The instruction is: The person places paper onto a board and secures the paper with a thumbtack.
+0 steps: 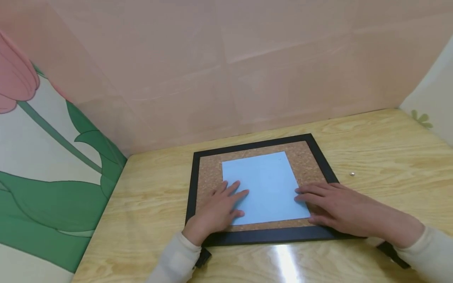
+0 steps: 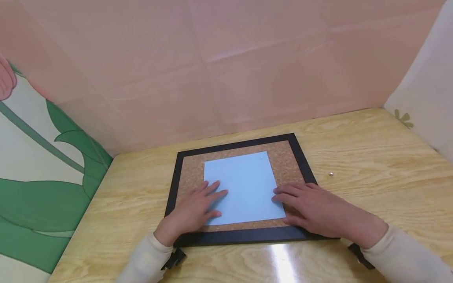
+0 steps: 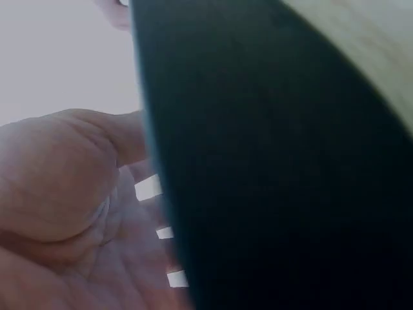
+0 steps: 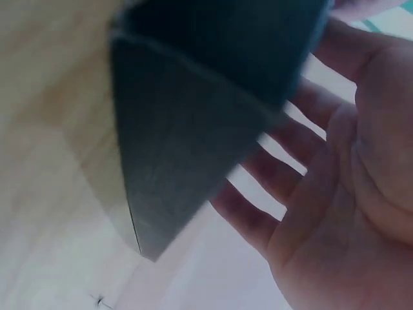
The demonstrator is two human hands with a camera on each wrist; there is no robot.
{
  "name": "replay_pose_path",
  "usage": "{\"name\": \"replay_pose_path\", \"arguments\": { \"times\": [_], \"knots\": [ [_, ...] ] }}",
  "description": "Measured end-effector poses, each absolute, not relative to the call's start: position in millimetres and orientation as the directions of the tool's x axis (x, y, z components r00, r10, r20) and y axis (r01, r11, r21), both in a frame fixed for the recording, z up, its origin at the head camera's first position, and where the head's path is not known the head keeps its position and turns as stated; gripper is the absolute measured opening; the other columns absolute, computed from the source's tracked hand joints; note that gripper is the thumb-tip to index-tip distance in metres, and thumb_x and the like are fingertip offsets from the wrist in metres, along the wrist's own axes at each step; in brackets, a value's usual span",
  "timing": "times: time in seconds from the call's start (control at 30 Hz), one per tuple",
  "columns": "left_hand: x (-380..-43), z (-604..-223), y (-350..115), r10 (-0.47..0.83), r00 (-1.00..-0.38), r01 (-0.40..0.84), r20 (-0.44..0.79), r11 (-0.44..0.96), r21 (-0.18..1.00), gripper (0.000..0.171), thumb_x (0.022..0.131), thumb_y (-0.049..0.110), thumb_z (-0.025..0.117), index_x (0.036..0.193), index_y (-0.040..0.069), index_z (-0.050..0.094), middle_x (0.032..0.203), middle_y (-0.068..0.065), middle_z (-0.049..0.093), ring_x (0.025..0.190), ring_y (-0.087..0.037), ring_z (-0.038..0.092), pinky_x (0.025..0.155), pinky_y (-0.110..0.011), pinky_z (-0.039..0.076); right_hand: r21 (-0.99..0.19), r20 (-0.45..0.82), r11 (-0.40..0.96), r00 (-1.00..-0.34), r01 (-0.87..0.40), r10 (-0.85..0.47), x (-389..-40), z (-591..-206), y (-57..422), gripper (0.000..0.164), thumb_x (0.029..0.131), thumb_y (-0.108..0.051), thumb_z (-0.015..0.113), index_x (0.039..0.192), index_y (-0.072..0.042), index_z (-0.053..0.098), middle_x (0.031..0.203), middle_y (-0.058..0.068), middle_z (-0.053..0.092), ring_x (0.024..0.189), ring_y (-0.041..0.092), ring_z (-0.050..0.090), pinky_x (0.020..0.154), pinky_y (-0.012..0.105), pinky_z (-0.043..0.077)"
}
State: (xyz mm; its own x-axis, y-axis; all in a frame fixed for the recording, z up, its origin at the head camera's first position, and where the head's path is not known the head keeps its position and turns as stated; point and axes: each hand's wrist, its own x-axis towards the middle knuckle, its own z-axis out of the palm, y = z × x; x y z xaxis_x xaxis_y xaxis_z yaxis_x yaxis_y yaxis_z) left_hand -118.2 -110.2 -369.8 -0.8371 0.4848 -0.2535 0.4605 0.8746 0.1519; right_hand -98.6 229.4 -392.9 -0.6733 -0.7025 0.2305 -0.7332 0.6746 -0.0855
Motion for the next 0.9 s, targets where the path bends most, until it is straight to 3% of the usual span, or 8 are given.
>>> {"name": "replay_pose_path", "arguments": {
  "times": [0.17,0.33,0.43,0.53,0.7,0.9],
  "knots": [
    [-118.3,-370.0,-112.4,0.487,-0.832,0.444,-0.268,0.872,0.206,0.065,0.095,0.046,0.061,0.154,0.034,0.037,0.167,0.001,0.021,0.155,-0.034,0.017,0.12,-0.062,0.023,-0.171,0.166,0.667,-0.689,-0.725,-0.706,-112.4,-380.1,250.5,0.051,0.091,-0.048,0.067,0.139,-0.034,0.055,0.14,-0.009,0.058,0.121,0.02,0.062,0.088,0.047,0.054],
    [-118.5,-368.5,-112.9,0.487,-0.827,0.434,-0.282,0.871,0.231,0.071,0.089,0.045,0.067,0.154,0.033,0.038,0.168,0.0,0.019,0.156,-0.034,0.013,0.12,-0.062,0.021,-0.285,0.09,0.798,-0.843,-0.532,-0.53,-139.0,-377.0,295.1,0.044,0.089,-0.036,0.074,0.131,-0.028,0.063,0.125,-0.01,0.066,0.108,0.017,0.066,0.081,0.034,0.055],
    [-118.2,-369.2,-112.5,0.486,-0.827,0.43,-0.284,0.871,0.236,0.072,0.089,0.044,0.068,0.153,0.033,0.039,0.168,-0.001,0.02,0.156,-0.033,0.013,0.12,-0.062,0.021,-0.31,0.035,0.851,-0.899,-0.425,-0.436,-149.4,-383.6,318.5,0.038,0.088,-0.027,0.076,0.125,-0.02,0.066,0.116,-0.007,0.069,0.099,0.014,0.067,0.074,0.029,0.054],
    [-117.8,-370.0,-112.2,0.484,-0.828,0.429,-0.284,0.872,0.237,0.071,0.089,0.044,0.068,0.153,0.033,0.039,0.168,0.0,0.02,0.156,-0.033,0.013,0.121,-0.062,0.02,-0.336,0.036,0.85,-0.907,-0.406,-0.419,-156.6,-392.2,332.9,0.034,0.086,-0.021,0.078,0.119,-0.016,0.069,0.108,-0.009,0.071,0.091,0.004,0.066,0.071,0.026,0.053],
    [-117.5,-371.4,-111.7,0.481,-0.831,0.429,-0.28,0.874,0.228,0.072,0.089,0.045,0.068,0.153,0.034,0.038,0.168,0.0,0.02,0.156,-0.033,0.014,0.121,-0.061,0.021,-0.334,0.13,0.832,-0.896,-0.442,-0.424,-164.2,-403.1,345.3,0.029,0.081,-0.013,0.081,0.107,-0.021,0.072,0.096,-0.016,0.07,0.084,-0.008,0.061,0.07,0.022,0.052],
    [-117.3,-371.3,-110.5,0.481,-0.834,0.435,-0.27,0.875,0.213,0.072,0.089,0.046,0.067,0.153,0.034,0.039,0.167,0.001,0.021,0.156,-0.032,0.015,0.12,-0.061,0.023,-0.384,0.018,0.868,-0.943,-0.314,-0.333,-170.6,-407.5,361.8,0.014,0.09,-0.026,0.075,0.103,-0.028,0.071,0.098,-0.014,0.071,0.085,-0.011,0.059,0.071,0.022,0.053]
  ]
}}
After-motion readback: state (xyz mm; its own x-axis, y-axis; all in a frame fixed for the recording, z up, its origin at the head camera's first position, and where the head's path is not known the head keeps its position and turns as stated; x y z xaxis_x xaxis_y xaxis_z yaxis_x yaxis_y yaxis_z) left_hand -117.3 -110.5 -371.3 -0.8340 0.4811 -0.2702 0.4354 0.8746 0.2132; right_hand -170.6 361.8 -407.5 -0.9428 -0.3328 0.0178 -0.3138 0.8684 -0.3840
